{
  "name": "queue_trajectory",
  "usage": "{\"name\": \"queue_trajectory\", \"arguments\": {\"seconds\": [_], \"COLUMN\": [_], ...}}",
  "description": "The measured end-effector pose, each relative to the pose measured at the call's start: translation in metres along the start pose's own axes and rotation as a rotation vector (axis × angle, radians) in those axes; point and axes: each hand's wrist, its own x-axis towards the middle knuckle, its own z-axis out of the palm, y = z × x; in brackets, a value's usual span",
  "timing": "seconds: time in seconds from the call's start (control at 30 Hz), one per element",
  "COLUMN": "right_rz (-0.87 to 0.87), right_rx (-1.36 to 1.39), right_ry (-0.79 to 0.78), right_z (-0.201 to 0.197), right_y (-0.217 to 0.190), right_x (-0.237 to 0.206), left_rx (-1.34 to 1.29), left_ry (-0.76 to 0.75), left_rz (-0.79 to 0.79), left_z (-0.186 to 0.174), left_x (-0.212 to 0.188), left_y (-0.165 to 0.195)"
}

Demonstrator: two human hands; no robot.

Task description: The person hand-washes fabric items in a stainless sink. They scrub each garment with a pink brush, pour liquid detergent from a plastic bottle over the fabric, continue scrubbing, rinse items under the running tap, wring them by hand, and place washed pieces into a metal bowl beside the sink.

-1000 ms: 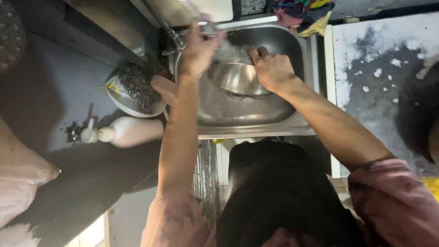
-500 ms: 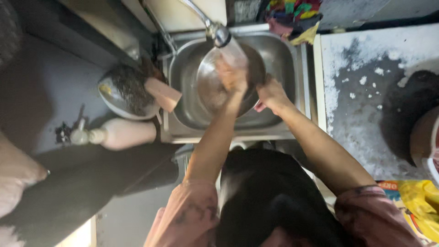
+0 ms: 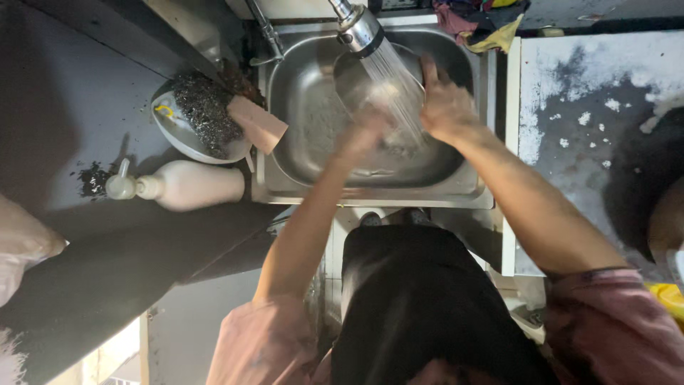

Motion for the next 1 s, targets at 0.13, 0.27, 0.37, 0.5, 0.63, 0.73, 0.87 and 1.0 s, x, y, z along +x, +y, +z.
{"name": "queue_trajectory", "arguments": {"seconds": [0.13,0.27,0.37,0.5,0.63,0.73,0.87,1.0], "right_rz": [-0.076,-0.147,-0.150,-0.077,0.029,0.151,0.011,0.153], "right_rx": [-0.126,-0.229,-0.261,-0.245,-0.185,-0.123,-0.114,-0.065], "right_ry": [-0.014,0.036,0.045,-0.003,0.104,0.120,0.410,0.375], "right_z": [-0.030,-0.049,-0.058,-0.055,-0.045,-0.037,-0.029,-0.026], "right_y": [-0.027,-0.055,-0.056,-0.036,-0.011,0.005,0.021,0.031], "right_x": [-0.004,-0.003,-0.007,-0.022,-0.032,-0.039,-0.049,-0.062], "left_rx": [-0.515,0.080,-0.146,0.134,0.608,0.462,0.099,0.263], "left_ry": [0.518,0.559,0.512,0.660,0.840,0.765,0.616,1.075], "left_rz": [0.053,0.053,-0.168,-0.265,-0.055,0.112,0.312,0.182], "left_z": [-0.055,-0.033,-0.021,-0.041,-0.056,-0.046,-0.051,-0.097], "left_x": [0.026,0.064,0.069,0.065,0.069,0.071,0.055,0.052], "left_y": [0.081,0.146,0.165,0.160,0.129,0.094,0.057,0.046]}}
